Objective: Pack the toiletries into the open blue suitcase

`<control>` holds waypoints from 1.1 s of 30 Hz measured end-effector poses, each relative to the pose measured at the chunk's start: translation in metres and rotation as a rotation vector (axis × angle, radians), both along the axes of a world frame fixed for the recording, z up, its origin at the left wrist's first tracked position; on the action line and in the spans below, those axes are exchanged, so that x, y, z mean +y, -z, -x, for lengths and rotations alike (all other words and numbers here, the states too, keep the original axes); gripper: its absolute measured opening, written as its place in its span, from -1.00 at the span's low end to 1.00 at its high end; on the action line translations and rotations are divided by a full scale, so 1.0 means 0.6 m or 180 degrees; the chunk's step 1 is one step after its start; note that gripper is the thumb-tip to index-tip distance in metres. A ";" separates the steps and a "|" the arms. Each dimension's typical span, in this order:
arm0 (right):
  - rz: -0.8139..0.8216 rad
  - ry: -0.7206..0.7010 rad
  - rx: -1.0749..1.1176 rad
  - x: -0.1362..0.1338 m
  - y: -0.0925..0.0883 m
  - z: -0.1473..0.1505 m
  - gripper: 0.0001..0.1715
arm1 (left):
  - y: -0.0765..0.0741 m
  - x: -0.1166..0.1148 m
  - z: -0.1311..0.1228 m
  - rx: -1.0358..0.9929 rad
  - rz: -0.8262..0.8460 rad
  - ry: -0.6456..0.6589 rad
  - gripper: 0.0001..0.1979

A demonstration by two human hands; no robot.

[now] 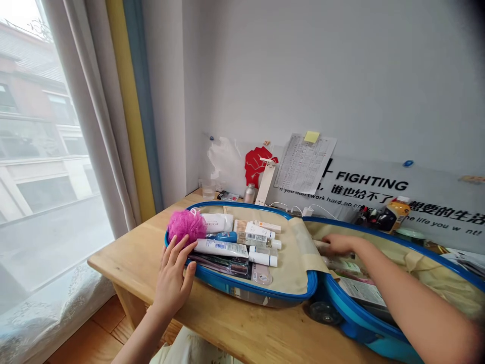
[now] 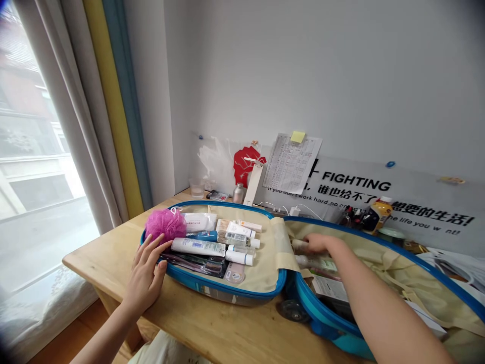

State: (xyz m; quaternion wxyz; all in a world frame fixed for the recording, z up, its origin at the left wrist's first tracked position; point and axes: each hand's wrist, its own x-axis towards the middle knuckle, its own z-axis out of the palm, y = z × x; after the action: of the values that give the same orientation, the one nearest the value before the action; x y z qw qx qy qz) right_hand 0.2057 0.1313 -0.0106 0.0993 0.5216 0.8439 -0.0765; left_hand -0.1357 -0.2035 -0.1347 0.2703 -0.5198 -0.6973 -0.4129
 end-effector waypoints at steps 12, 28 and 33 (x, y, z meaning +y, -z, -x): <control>0.0158 -0.0928 0.1030 -0.134 -0.119 0.069 -0.53 | 0.001 -0.001 0.002 -0.0080 0.0053 0.0023 -0.61; 0.0510 -0.1938 0.0480 -0.250 -0.048 0.158 -0.61 | 0.000 -0.003 0.000 -0.0094 0.0037 0.0048 -0.63; 0.0358 -0.1687 0.0780 -0.202 -0.068 0.141 -0.70 | 0.001 -0.002 0.001 -0.0081 0.0055 0.0040 -0.63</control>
State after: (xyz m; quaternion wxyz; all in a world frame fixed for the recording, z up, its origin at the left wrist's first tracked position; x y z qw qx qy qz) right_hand 0.1210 0.0099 0.0300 0.0420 0.2636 0.9508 -0.1570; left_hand -0.1366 -0.2049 -0.1351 0.2543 -0.5212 -0.7010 -0.4150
